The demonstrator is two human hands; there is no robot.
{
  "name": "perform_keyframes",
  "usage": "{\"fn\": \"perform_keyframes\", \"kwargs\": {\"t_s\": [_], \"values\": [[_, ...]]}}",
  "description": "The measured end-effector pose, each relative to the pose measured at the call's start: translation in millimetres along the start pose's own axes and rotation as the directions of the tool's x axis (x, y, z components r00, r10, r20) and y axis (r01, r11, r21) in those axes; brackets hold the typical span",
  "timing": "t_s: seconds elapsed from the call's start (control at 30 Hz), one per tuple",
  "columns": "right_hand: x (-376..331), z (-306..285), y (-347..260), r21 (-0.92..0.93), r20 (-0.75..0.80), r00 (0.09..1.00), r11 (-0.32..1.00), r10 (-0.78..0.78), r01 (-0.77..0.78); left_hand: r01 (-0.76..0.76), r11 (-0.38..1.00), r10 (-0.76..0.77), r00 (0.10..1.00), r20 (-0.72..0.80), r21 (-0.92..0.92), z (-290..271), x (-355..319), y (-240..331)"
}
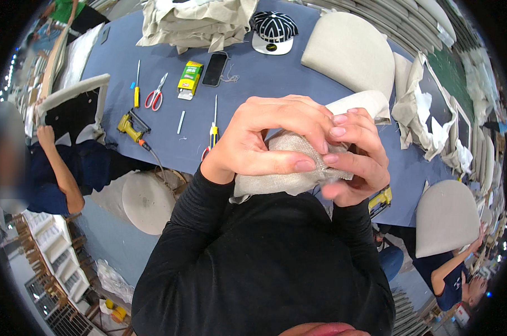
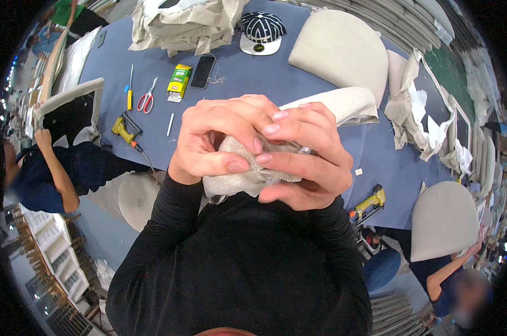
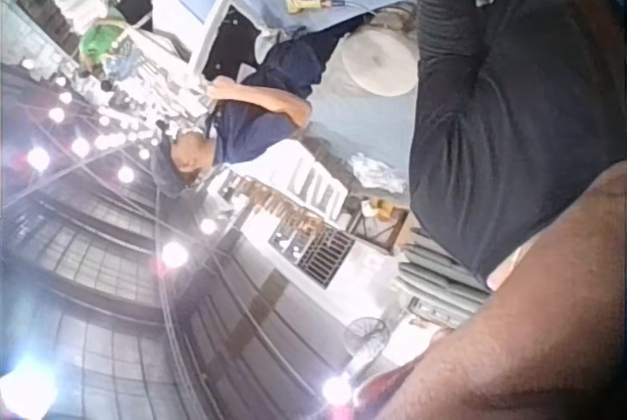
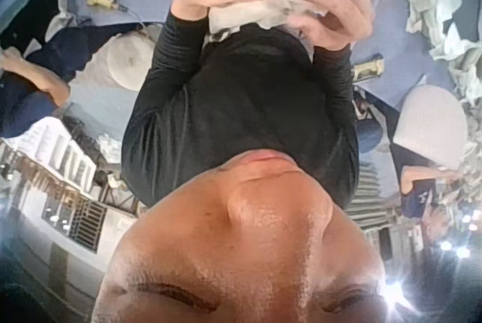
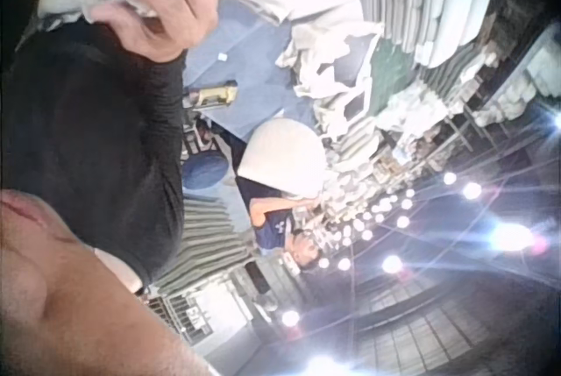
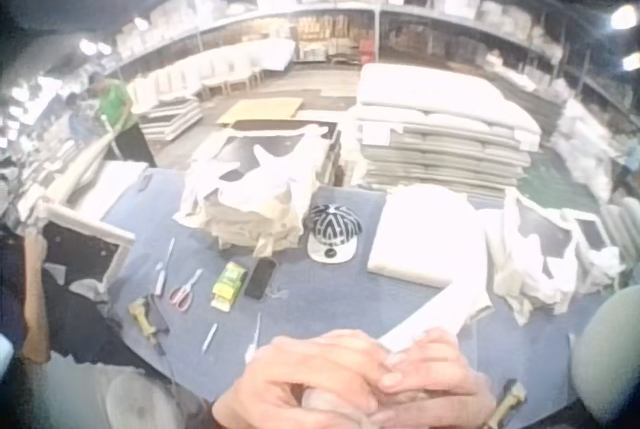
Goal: The person uses a yellow-handled screwdriver to pry and pull fabric off a white upholstered chair component. They repeatedly work on the edges and corners to remove the fabric covering, occasionally using their hands to pull loose sections. The task involves manipulating the fabric and the chair part to separate the materials.
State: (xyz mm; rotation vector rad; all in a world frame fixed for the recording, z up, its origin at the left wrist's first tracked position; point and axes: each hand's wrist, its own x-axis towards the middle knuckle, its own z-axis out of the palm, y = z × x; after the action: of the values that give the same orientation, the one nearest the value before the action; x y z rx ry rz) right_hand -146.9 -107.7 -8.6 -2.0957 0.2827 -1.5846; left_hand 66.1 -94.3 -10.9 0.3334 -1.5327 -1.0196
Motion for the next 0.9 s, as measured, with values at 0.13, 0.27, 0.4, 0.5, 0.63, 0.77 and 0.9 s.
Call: {"fn": "perform_keyframes", "kwargs": {"t_s": [0.13, 0.27, 0.4, 0.5, 0.63, 0.77, 0.9], "values": [[-10.8, 5.4, -5.0, 0.074, -0.071, 0.989, 0.99, 0.129, -0.124, 0.017, 1.0, -0.018, 1.0, 0.005, 0.017, 0.4, -6.2, 5.0], [-21.2, 3.4, -6.7, 0.174, -0.116, 0.969, 0.965, 0.218, -0.196, 0.077, 0.991, -0.068, 0.994, -0.08, 0.107, 17.1, -10.1, 17.8], [-26.3, -2.2, -9.4, 0.18, -0.135, 0.962, 0.96, 0.239, -0.213, 0.08, 0.971, -0.054, 0.991, -0.121, 0.225, 33.2, -12.5, 28.2], [-27.8, -6.4, -15.3, 0.171, -0.15, 0.964, 0.966, 0.219, -0.193, 0.102, 0.909, -0.045, 0.988, -0.146, 0.404, 53.3, -13.9, 44.8], [-43.3, -20.0, -19.9, 0.164, -0.124, 0.985, 0.981, 0.12, -0.099, 0.258, 0.847, -0.12, 0.944, -0.306, 0.465, 79.4, -22.3, 65.9], [-54.2, -32.1, -25.0, 0.153, -0.142, 0.988, 0.988, 0.056, -0.034, 0.237, 0.798, -0.103, 0.959, -0.263, 0.554, 84.8, -27.3, 61.7], [-59.6, -32.8, -31.1, 0.101, -0.165, 0.984, 0.994, 0.061, -0.045, 0.179, 0.768, -0.073, 0.978, -0.193, 0.615, 87.6, -29.5, 55.1]]}}
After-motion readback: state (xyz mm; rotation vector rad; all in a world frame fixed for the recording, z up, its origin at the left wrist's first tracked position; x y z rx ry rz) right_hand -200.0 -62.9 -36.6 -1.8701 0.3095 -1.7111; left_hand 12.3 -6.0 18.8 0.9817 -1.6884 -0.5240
